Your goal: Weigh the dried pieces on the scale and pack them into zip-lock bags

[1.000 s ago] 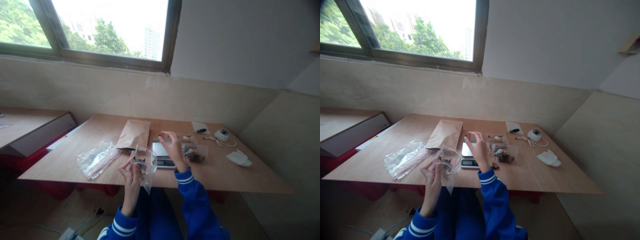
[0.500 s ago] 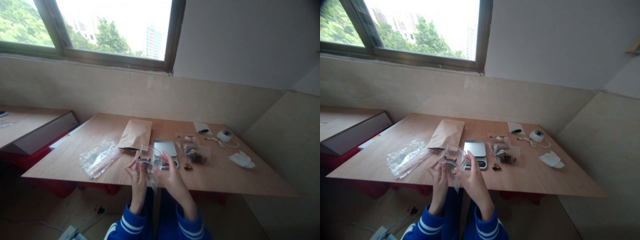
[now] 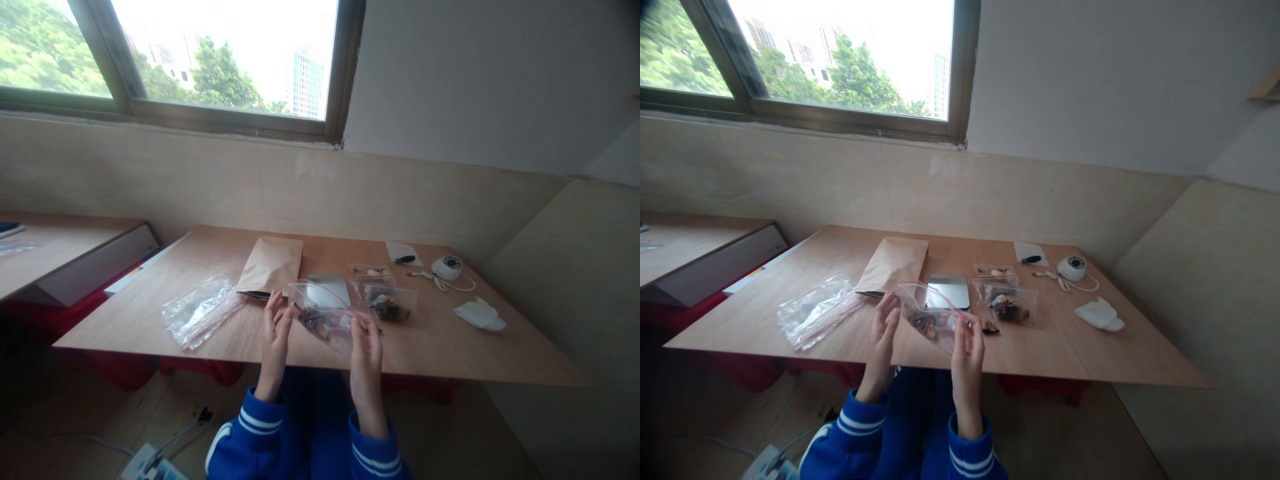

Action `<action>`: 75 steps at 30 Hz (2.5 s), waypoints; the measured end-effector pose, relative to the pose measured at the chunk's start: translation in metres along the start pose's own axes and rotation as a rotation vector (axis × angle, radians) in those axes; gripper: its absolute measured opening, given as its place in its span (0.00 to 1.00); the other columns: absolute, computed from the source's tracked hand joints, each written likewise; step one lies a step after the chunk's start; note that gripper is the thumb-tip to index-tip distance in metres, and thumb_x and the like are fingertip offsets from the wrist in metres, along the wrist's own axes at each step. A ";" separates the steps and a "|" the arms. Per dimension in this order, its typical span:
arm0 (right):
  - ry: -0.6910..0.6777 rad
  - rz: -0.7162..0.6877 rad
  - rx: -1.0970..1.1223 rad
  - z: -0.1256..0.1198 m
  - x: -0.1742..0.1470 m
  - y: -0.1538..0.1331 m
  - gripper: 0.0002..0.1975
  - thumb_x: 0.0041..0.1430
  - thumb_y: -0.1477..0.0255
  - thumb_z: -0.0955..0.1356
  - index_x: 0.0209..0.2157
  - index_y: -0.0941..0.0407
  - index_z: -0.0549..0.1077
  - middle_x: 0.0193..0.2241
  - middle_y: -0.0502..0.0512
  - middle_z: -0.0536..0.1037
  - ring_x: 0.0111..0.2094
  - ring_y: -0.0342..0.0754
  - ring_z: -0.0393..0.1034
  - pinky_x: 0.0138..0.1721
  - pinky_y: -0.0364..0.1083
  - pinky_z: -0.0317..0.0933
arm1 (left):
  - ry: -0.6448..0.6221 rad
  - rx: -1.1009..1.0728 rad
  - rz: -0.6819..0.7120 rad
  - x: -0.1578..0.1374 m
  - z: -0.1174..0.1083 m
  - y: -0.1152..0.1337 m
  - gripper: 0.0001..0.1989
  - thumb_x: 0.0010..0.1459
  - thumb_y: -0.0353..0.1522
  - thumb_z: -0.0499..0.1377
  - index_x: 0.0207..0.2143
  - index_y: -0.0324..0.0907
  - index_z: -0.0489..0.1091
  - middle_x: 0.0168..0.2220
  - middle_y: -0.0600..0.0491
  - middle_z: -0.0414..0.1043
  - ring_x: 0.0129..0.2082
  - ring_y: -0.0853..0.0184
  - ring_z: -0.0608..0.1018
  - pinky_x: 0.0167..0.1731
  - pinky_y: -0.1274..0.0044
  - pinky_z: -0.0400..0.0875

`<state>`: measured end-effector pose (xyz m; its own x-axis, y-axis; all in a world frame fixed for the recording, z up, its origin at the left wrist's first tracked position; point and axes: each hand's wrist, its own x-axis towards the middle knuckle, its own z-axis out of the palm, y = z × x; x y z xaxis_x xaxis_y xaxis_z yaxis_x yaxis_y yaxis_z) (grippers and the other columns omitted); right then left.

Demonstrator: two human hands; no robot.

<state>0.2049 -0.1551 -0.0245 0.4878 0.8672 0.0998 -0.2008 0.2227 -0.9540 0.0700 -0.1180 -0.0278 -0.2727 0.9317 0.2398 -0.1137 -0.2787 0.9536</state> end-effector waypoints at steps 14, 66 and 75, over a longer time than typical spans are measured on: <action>-0.153 0.092 -0.049 -0.031 0.011 0.005 0.14 0.52 0.61 0.72 0.34 0.57 0.78 0.33 0.57 0.81 0.34 0.52 0.76 0.40 0.50 0.69 | -0.005 0.201 0.080 0.001 -0.011 -0.006 0.15 0.56 0.43 0.57 0.25 0.42 0.68 0.21 0.57 0.67 0.21 0.71 0.69 0.23 0.80 0.65; -0.040 -0.127 -0.174 -0.033 0.014 0.003 0.15 0.59 0.57 0.66 0.38 0.55 0.70 0.32 0.58 0.82 0.38 0.54 0.77 0.42 0.52 0.69 | -0.131 -0.088 -0.188 -0.004 -0.021 0.017 0.15 0.51 0.41 0.64 0.32 0.39 0.69 0.31 0.49 0.79 0.37 0.59 0.81 0.44 0.69 0.73; 0.042 -0.130 -0.166 -0.034 0.014 0.001 0.16 0.54 0.58 0.69 0.34 0.58 0.74 0.38 0.61 0.81 0.41 0.54 0.76 0.46 0.52 0.68 | -0.143 0.002 -0.144 -0.003 -0.028 0.020 0.13 0.51 0.40 0.64 0.30 0.39 0.70 0.30 0.50 0.78 0.35 0.61 0.80 0.39 0.73 0.73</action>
<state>0.2408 -0.1577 -0.0341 0.5362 0.8158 0.2165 0.0068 0.2523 -0.9676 0.0420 -0.1333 -0.0147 -0.1155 0.9856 0.1239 -0.1400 -0.1396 0.9803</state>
